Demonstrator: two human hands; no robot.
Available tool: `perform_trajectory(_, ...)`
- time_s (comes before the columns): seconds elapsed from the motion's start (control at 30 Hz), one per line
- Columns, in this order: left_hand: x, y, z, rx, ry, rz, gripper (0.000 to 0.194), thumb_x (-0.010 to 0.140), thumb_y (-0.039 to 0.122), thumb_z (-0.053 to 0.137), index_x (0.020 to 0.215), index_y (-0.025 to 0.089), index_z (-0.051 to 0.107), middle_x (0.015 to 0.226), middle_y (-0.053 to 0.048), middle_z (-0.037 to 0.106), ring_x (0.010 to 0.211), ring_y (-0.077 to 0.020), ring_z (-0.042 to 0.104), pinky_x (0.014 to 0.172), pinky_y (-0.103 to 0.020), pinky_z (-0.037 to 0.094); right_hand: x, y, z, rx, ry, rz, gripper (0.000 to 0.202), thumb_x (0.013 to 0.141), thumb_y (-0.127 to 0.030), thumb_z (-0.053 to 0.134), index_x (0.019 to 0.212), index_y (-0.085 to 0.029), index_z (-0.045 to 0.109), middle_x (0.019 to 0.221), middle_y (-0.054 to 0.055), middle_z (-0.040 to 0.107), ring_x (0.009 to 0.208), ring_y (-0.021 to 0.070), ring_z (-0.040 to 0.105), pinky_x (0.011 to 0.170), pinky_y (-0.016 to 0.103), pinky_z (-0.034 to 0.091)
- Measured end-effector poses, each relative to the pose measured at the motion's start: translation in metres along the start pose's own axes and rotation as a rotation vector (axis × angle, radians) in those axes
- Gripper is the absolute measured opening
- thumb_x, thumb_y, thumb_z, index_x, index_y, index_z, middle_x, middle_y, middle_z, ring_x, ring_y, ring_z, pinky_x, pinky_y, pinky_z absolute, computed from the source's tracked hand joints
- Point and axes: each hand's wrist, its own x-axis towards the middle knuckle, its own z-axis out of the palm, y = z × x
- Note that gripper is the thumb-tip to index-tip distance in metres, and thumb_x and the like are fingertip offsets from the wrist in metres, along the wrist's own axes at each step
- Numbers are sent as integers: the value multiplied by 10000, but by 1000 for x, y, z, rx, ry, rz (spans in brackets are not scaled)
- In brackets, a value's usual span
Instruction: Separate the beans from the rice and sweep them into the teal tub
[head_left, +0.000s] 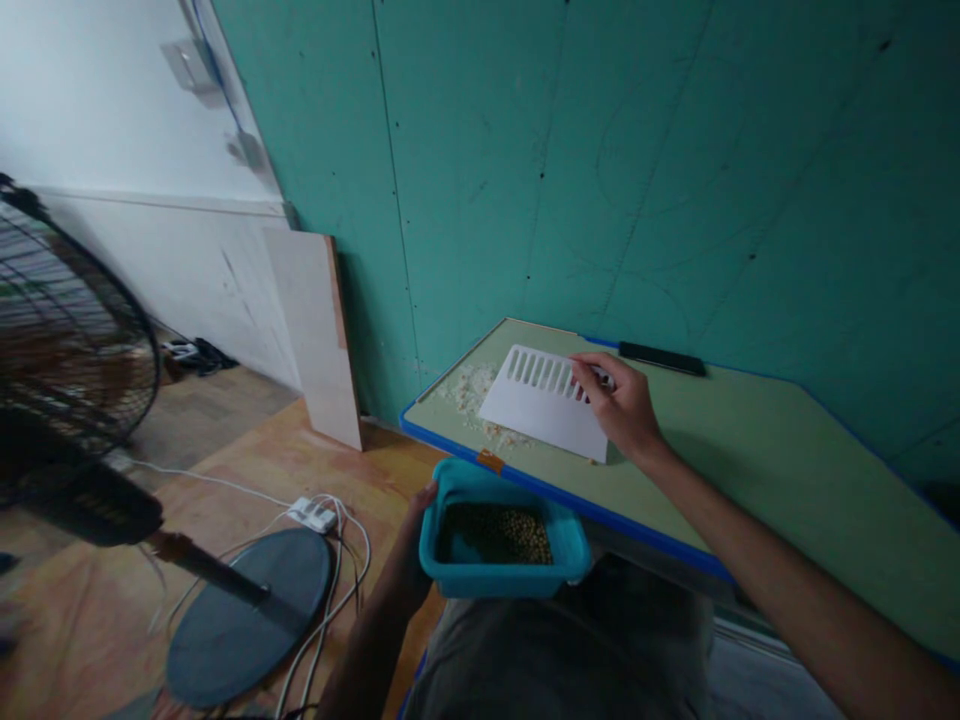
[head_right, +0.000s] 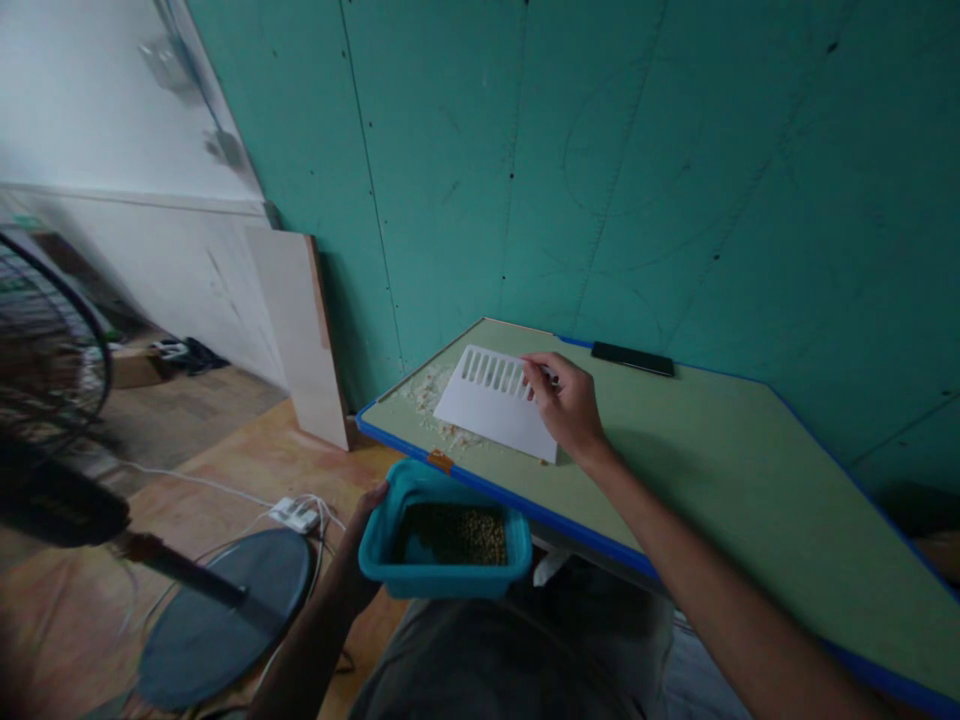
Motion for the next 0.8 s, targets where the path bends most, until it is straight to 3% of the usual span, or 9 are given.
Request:
perform_trajectory(0.17, 1, -4, 0, 14, -11, -1, 404, 796, 503, 777, 1007, 160, 789, 932, -43, 837, 1079, -295, 732, 1034, -365, 493, -2, -5, 2, -20, -22, -15, 262, 928, -431, 629, 975, -198, 739, 762, 23, 709, 592, 152, 608, 568, 290, 478)
perform_trajectory(0.43, -8, -13, 20, -91, -137, -192, 576, 867, 523, 682, 1314, 160, 691, 1100, -102, 821, 1127, -345, 723, 1077, -436, 472, -7, -17, 3, -12, -25, -41, 214, 925, -396, 628, 950, -215, 739, 716, 1, 692, 566, 144, 599, 561, 298, 477)
perform_trajectory(0.67, -12, -23, 28, -145, -161, -261, 628, 893, 536, 626, 1406, 173, 616, 1183, -121, 795, 1179, -364, 695, 1114, -478, 443, -10, -18, -7, -25, 45, -56, 193, 910, -379, 633, 932, -219, 739, 697, -7, 677, 544, 143, 584, 546, 301, 468)
perform_trajectory(0.8, -15, -21, 31, -130, -129, -222, 639, 884, 531, 650, 1423, 191, 595, 1179, -111, 796, 1163, -355, 704, 1101, -480, 456, -13, -17, -18, -58, 96, -39, 193, 913, -375, 635, 921, -212, 737, 727, 4, 678, 574, 148, 593, 548, 297, 460)
